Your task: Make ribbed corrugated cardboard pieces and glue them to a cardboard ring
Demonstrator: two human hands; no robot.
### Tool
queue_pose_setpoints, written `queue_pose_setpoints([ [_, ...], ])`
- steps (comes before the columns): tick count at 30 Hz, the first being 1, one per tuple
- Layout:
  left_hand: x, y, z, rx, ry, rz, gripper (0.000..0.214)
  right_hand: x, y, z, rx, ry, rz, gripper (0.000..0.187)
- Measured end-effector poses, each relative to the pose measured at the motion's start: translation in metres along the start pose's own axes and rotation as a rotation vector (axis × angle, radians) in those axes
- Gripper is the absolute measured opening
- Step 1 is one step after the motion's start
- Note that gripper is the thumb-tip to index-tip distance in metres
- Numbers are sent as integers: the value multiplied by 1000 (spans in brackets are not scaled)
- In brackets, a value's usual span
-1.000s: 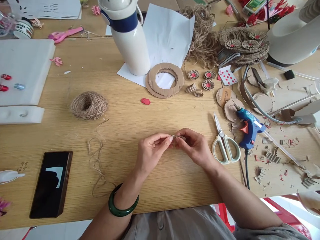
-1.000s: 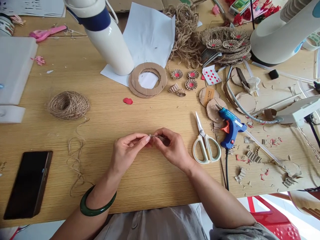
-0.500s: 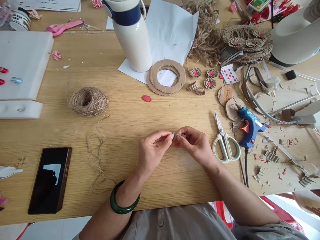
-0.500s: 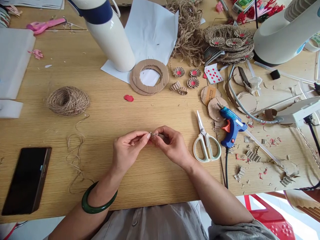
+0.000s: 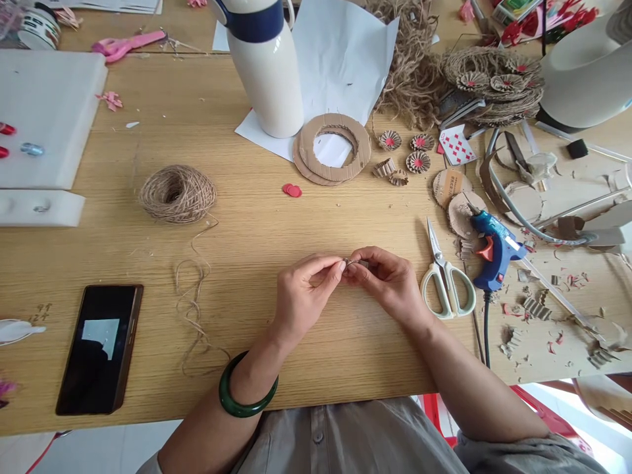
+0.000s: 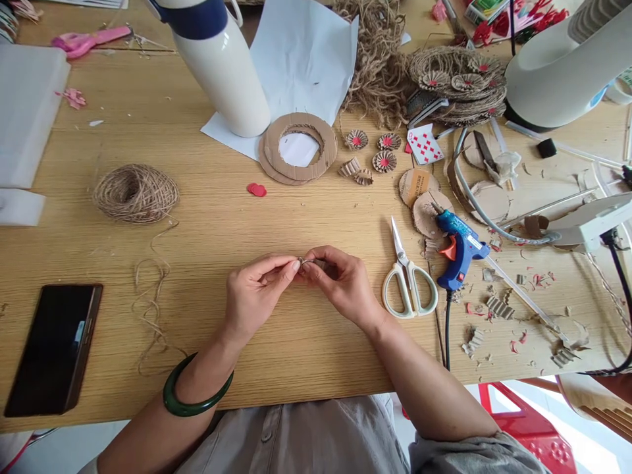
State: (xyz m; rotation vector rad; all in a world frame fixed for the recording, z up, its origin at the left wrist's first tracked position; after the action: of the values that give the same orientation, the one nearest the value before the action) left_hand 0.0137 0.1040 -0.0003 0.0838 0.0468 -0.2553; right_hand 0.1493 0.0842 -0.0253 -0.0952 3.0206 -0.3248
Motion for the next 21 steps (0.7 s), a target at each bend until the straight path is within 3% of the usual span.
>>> queue_pose_setpoints([
  [9, 5, 1, 20, 173, 164, -44, 10, 0, 2, 5, 3, 10, 0, 27],
  [21, 7, 0, 24, 217, 198, -43, 10, 5, 3, 4, 29, 110, -22, 33],
])
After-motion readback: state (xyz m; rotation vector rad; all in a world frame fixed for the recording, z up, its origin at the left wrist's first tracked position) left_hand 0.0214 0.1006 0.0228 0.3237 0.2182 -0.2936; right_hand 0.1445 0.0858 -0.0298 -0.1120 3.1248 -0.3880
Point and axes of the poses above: each hand's wrist, its own y-axis towards the middle knuckle, its own x-axis out of the palm, z = x × y, the point moved 10 cm from there along y, towards the middle knuckle, and after that the axes turned 11 degrees about -y, right-handed, at the moved point
